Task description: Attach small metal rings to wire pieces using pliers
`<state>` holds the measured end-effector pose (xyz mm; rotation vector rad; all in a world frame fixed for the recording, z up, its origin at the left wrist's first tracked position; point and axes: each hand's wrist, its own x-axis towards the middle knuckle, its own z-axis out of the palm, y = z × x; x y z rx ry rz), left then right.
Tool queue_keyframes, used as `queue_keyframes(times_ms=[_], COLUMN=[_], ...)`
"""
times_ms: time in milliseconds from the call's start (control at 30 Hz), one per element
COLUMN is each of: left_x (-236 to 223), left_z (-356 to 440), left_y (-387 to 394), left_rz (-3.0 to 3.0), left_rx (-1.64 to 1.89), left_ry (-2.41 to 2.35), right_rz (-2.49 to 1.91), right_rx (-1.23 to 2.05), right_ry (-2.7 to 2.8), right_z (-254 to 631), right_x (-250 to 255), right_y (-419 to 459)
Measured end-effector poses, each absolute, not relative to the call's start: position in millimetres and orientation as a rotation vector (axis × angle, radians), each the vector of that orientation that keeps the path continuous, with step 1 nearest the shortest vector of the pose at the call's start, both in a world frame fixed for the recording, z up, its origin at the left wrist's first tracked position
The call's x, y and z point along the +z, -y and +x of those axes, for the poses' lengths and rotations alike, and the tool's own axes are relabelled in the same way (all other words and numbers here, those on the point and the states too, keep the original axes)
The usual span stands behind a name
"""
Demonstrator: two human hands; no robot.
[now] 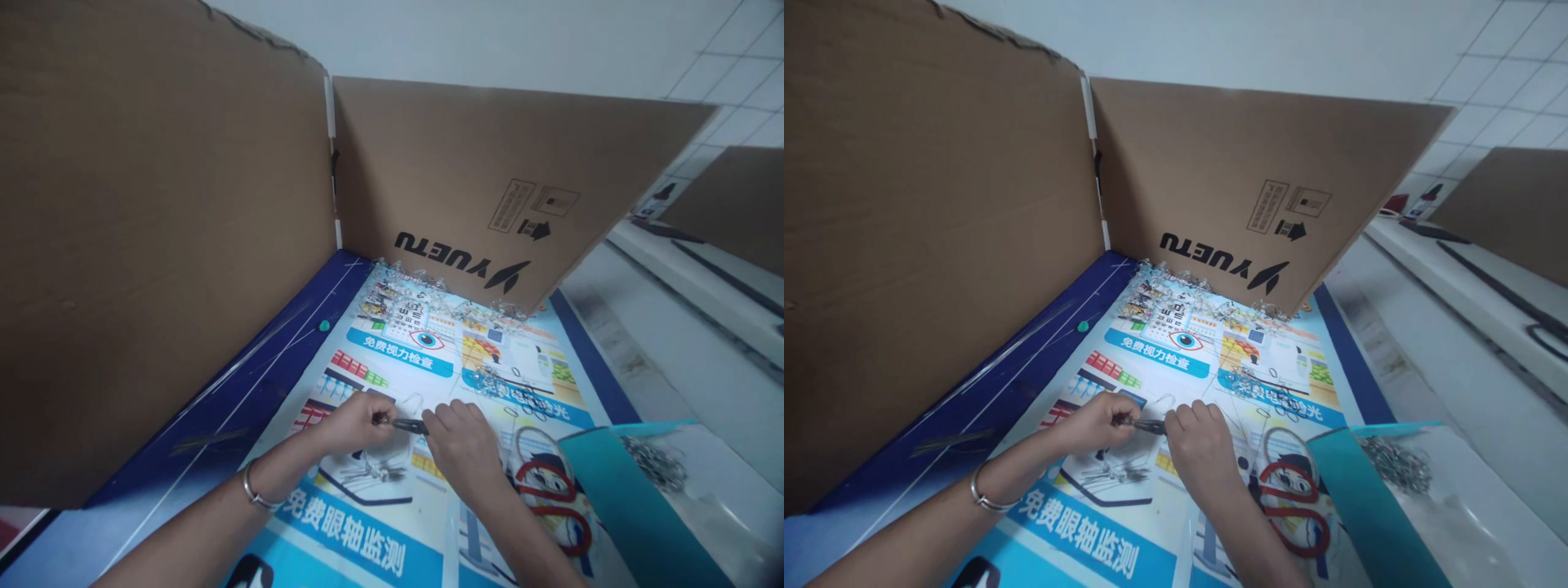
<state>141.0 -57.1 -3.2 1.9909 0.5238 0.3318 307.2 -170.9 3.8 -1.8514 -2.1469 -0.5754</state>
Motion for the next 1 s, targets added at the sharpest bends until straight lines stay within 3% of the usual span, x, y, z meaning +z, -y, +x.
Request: queue_keyframes(times_ms=[267, 600, 733, 1000], left_x=[1.5, -2.7, -2.6, -2.2], left_z=[139.2, 142.4, 142.8, 141.3], left_y=[55.9, 58.8, 58.8, 55.2], left_rz=[1.929, 1.952, 1.941, 1.939], left_rx=[0.281, 0.426, 0.423, 0.379], left_ry=[-0.506, -0.531, -0.540, -0.517], right_rz=[-1.973, -2.266, -2.232, -2.118], right_rx=[-0.268, 0.387, 0.375, 0.018], right_ry=[2.081, 1.830, 1.861, 2.014], right_z=[305.8, 305.8, 309.7, 314.3], right_x=[-1.5, 1.5, 3.2, 4.2], right_y=[172.6, 166.3, 166.3, 169.2])
